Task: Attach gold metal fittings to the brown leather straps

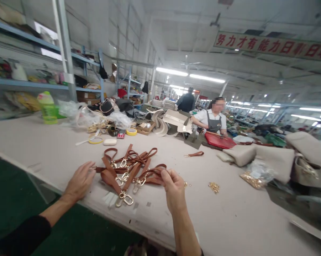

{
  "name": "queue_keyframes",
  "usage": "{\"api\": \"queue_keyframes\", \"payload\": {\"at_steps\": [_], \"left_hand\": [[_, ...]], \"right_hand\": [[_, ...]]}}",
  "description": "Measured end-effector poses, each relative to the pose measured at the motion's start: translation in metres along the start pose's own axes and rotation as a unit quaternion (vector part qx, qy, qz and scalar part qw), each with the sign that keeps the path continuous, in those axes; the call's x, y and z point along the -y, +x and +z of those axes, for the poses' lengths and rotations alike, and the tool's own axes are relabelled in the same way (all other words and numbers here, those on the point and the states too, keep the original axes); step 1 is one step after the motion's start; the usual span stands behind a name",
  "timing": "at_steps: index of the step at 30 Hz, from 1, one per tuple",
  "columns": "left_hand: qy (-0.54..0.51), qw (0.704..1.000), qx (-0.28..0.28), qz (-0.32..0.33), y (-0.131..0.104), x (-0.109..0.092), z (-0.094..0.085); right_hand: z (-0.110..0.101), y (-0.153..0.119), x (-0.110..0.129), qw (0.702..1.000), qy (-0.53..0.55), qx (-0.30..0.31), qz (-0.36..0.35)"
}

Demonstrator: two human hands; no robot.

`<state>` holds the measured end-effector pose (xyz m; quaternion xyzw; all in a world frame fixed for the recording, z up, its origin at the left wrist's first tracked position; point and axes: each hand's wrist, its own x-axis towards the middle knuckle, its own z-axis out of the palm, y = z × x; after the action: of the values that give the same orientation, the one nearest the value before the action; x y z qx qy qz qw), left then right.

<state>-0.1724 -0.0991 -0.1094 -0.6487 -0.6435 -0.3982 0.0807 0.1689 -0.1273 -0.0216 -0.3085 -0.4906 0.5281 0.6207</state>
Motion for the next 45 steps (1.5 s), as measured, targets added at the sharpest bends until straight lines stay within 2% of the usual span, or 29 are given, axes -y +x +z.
{"api": "queue_keyframes", "payload": {"at_steps": [2,3,4,5,6,7,8,9,10,11,12,14,17,19,20,21,23,25,27,30,33,35,39,41,45], "left_hand": [[-0.044,0.999,0.0,-0.007,0.0,-0.024,-0.007],[-0.107,0.994,0.015,-0.032,-0.001,-0.041,-0.009],[-0.191,0.978,0.043,-0.077,-0.001,-0.062,-0.01],[-0.278,0.944,0.114,-0.133,-0.002,-0.085,-0.009],[-0.356,0.886,0.21,-0.21,-0.001,-0.11,-0.007],[-0.444,0.802,0.29,-0.276,-0.001,-0.134,-0.004],[-0.516,0.715,0.347,-0.319,0.001,-0.157,0.001],[-0.562,0.646,0.377,-0.354,0.003,-0.178,0.008],[-0.593,0.593,0.392,-0.379,0.005,-0.196,0.016],[-0.613,0.558,0.398,-0.394,0.008,-0.211,0.024],[-0.622,0.538,0.4,-0.404,0.011,-0.222,0.033],[-0.628,0.529,0.39,-0.416,0.017,-0.238,0.052],[-0.645,0.545,0.337,-0.416,0.032,-0.256,0.076],[-0.661,0.555,0.319,-0.391,0.047,-0.268,0.088],[-0.667,0.56,0.323,-0.371,0.055,-0.274,0.094],[-0.669,0.567,0.331,-0.349,0.062,-0.28,0.099],[-0.673,0.572,0.352,-0.31,0.074,-0.289,0.112],[-0.678,0.567,0.366,-0.289,0.079,-0.294,0.126],[-0.686,0.552,0.379,-0.286,0.077,-0.294,0.143],[-0.687,0.54,0.387,-0.296,0.065,-0.288,0.165],[-0.667,0.554,0.405,-0.291,0.054,-0.282,0.177],[-0.642,0.578,0.424,-0.274,0.051,-0.281,0.177],[-0.596,0.634,0.423,-0.252,0.053,-0.281,0.172],[-0.592,0.628,0.43,-0.264,0.053,-0.281,0.17],[-0.612,0.59,0.454,-0.265,0.051,-0.281,0.17]], "right_hand": [[-0.002,-0.012,0.009,0.995,-0.072,0.005,-0.064],[-0.002,-0.019,0.013,0.987,-0.122,0.01,-0.101],[-0.001,-0.025,0.014,0.975,-0.17,0.017,-0.14],[-0.001,-0.03,0.014,0.961,-0.211,0.028,-0.176],[0.0,-0.035,0.013,0.947,-0.241,0.043,-0.206],[0.0,-0.04,0.01,0.935,-0.263,0.062,-0.23],[-0.001,-0.043,0.005,0.924,-0.279,0.083,-0.246],[-0.002,-0.046,0.001,0.916,-0.293,0.102,-0.255],[-0.005,-0.049,-0.003,0.909,-0.307,0.116,-0.259],[-0.008,-0.051,-0.007,0.903,-0.321,0.126,-0.258],[-0.013,-0.052,-0.008,0.899,-0.333,0.133,-0.253],[-0.026,-0.051,-0.007,0.902,-0.34,0.144,-0.224],[-0.058,-0.041,0.002,0.924,-0.317,0.13,-0.169],[-0.088,-0.027,0.005,0.929,-0.341,0.054,-0.132],[-0.105,-0.018,0.005,0.918,-0.382,0.006,-0.109],[-0.122,-0.008,0.002,0.894,-0.438,-0.037,-0.084],[-0.155,0.011,-0.007,0.818,-0.569,-0.072,-0.045],[-0.18,0.027,-0.018,0.738,-0.672,-0.037,-0.044],[-0.194,0.037,-0.028,0.683,-0.728,0.019,-0.062],[-0.201,0.044,-0.038,0.64,-0.762,0.065,-0.074],[-0.202,0.044,-0.04,0.621,-0.778,0.068,-0.068],[-0.202,0.042,-0.039,0.622,-0.778,0.068,-0.065],[-0.199,0.04,-0.037,0.647,-0.755,0.08,-0.07],[-0.197,0.039,-0.038,0.651,-0.75,0.089,-0.078],[-0.195,0.037,-0.037,0.644,-0.76,0.068,-0.057]]}}
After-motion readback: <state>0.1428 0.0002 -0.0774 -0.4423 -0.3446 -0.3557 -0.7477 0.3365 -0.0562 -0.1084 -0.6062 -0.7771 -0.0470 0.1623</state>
